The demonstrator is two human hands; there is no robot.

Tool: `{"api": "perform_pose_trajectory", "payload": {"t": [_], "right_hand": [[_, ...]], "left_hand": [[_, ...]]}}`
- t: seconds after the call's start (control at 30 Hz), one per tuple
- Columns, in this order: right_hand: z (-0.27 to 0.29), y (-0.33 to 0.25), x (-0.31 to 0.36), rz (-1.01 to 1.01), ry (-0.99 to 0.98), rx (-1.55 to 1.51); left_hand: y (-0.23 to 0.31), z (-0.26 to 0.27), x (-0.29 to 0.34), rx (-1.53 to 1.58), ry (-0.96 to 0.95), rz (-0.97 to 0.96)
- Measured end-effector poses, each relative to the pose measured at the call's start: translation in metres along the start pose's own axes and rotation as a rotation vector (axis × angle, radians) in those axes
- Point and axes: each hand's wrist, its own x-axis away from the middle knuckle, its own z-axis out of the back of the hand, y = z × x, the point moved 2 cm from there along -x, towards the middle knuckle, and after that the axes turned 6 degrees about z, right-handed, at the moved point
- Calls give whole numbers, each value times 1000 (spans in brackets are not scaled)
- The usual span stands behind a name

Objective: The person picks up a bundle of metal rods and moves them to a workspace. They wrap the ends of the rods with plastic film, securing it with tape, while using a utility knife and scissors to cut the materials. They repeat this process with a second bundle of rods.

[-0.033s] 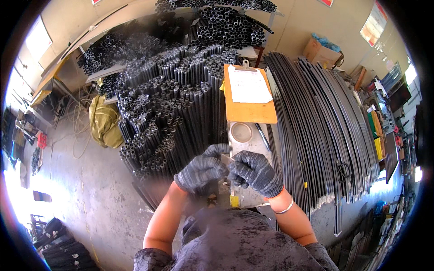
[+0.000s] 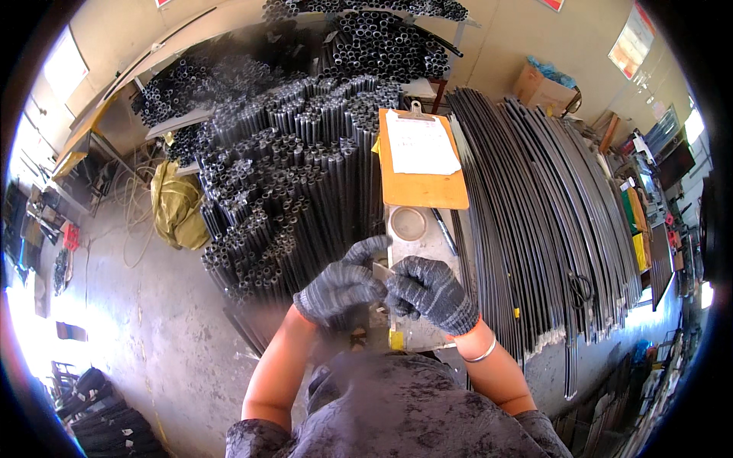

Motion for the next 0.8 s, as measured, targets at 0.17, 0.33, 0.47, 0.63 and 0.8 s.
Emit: {"api": "perform_pose_trajectory", "payload": {"t": [0.17, 0.33, 0.47, 0.63, 0.8], "right_hand": [[-6, -26, 2, 23, -72, -40], [7, -13, 10, 174, -84, -24], [10, -12, 10, -19, 94, -59], [13, 16, 2, 161, 225, -75], [20, 33, -4, 163, 299, -57]], "left_hand": [[36, -8, -14, 216, -211, 129], [26, 0, -24, -96, -315, -171], [4, -2, -3, 191, -53, 377], [-2, -16, -11, 44, 50, 124], [-17, -12, 5, 71, 132, 253]]}}
